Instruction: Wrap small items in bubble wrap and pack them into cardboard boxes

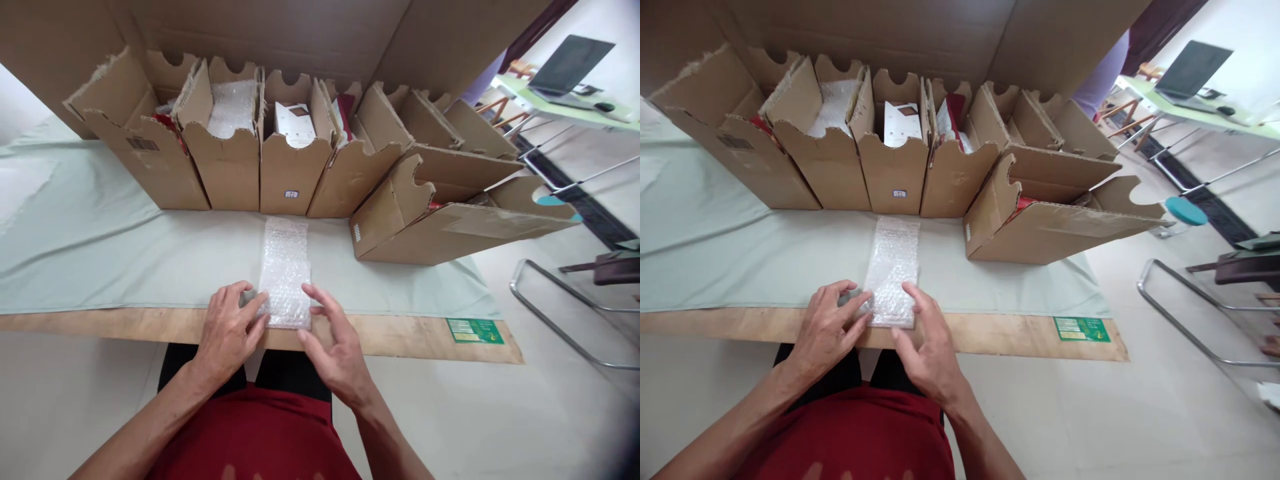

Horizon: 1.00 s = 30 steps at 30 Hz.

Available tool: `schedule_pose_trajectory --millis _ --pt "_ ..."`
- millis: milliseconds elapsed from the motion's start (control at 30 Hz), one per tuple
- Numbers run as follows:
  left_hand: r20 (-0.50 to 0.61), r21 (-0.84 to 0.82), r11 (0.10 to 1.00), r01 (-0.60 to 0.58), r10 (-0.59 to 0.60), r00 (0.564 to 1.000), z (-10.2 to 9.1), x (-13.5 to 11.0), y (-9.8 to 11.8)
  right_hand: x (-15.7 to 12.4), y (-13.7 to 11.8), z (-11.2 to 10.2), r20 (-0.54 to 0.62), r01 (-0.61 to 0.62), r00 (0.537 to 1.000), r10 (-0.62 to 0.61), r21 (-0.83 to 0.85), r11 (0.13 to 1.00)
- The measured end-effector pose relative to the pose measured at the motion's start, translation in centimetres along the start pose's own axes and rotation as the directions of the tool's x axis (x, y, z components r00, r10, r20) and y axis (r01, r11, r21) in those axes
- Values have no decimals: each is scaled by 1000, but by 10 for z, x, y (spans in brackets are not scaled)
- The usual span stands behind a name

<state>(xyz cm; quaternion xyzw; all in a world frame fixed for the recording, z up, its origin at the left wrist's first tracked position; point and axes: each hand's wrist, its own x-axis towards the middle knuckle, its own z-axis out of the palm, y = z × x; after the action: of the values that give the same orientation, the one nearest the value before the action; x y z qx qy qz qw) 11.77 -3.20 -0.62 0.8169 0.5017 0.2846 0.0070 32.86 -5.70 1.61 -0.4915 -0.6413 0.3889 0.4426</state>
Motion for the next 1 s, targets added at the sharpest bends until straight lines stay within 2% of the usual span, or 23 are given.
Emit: schedule_pose_trajectory --millis 67,133,200,233,333,433,500,567,667,767,800,867,933,1000 --pt "33 -1 1000 -28 28 999 -3 3 -3 -2 6 -8 137 216 974 -179 -338 916" --pt "52 -24 997 -74 75 996 -7 6 -6 2 13 -12 263 333 938 -224 -508 794" --pt "72 -73 986 -151 157 985 -13 7 -9 8 18 -14 298 382 921 -251 -564 732" --pt "78 -103 976 -193 201 976 -15 7 -10 11 19 -15 291 393 918 -271 -563 727" --pt "55 -209 951 -230 246 968 -20 7 -15 19 16 -16 232 367 929 -288 -494 788" --pt "37 -318 942 -109 127 991 -19 7 -18 26 12 -15 144 211 976 -165 -415 885" --pt "53 -345 938 20 -2 999 -15 9 -17 34 14 -11 85 85 995 -58 -361 929" --pt "61 -336 928 161 -149 987 -9 11 -14 43 18 -6 37 12 999 0 -319 948" --pt "49 -298 901 315 -315 948 0 15 -7 50 24 -2 -57 40 996 -63 -338 940" --pt "-19 -228 917 327 -340 940 6 17 0 42 22 -4 -116 182 957 -264 -470 864" --pt "-44 -199 930 310 -324 945 7 18 2 38 20 -6 -74 237 945 -318 -515 824" --pt "-66 -149 951 271 -283 957 9 18 3 31 18 -9 101 349 928 -358 -569 745" --pt "-61 -124 960 252 -261 963 9 18 2 30 19 -9 281 434 901 -331 -585 685" --pt "-55 -128 965 230 -239 970 7 17 0 36 22 -9 368 478 876 -310 -594 646"
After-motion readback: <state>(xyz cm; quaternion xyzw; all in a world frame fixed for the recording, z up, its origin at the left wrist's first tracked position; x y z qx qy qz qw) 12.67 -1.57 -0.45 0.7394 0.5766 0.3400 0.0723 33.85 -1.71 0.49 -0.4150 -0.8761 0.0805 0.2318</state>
